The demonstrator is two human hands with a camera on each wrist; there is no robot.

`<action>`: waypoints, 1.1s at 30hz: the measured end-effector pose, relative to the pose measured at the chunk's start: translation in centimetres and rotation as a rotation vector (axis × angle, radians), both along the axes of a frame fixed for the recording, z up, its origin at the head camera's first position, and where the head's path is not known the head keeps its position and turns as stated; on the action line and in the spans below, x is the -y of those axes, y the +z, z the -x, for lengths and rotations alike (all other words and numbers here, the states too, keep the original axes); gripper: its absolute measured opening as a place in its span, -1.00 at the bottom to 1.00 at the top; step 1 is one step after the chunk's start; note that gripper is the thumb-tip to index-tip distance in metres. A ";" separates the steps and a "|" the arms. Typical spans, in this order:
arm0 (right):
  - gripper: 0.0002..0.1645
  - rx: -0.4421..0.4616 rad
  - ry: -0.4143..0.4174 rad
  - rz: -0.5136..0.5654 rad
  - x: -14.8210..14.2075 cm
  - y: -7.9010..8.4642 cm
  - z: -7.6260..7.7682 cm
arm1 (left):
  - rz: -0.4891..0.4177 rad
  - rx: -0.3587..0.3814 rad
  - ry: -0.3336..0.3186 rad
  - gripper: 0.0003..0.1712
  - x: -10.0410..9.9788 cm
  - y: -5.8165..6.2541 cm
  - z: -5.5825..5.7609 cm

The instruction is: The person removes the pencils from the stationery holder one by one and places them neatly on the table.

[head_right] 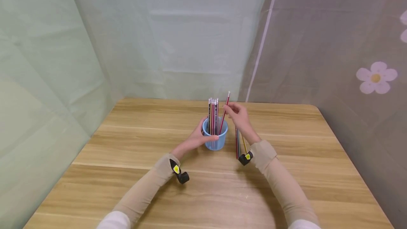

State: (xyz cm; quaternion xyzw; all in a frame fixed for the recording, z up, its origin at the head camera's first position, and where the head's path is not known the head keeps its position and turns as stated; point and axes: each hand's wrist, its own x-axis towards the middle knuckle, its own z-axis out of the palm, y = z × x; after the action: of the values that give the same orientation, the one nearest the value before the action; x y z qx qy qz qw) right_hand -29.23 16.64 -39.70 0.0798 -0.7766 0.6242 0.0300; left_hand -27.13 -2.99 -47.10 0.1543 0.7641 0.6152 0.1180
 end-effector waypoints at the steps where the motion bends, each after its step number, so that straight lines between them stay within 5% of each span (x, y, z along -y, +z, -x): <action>1: -0.55 -0.003 -0.001 0.006 -0.1 -0.3 0.2 | 0.002 0.002 -0.001 0.12 0.0 0.0 0.0; 11: -0.58 -0.065 -0.034 0.038 0.0 -0.6 0.4 | 0.002 0.022 -0.033 0.12 0.5 3.1 -1.5; 18: -0.77 -0.076 -0.032 0.029 0.0 -0.3 0.3 | 0.000 0.022 -0.034 0.09 0.6 3.4 -1.7; 22: -0.73 -0.064 -0.032 0.055 0.0 -0.2 0.2 | 0.015 0.035 -0.031 0.10 0.5 3.1 -1.5; 27: -0.64 -0.051 -0.036 0.080 0.0 0.0 0.1 | 0.018 0.039 -0.010 0.14 0.3 1.3 -0.5; 33: -0.82 -0.044 -0.033 0.101 -0.2 0.2 0.1 | -0.002 0.013 0.005 0.12 0.2 0.3 0.0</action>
State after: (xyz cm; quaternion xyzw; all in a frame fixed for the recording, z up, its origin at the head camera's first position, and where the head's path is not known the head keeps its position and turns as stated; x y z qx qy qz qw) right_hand -29.31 16.80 -39.48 0.0790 -0.7445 0.6600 0.0616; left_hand -27.13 -3.22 -46.79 0.1485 0.7630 0.6174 0.1212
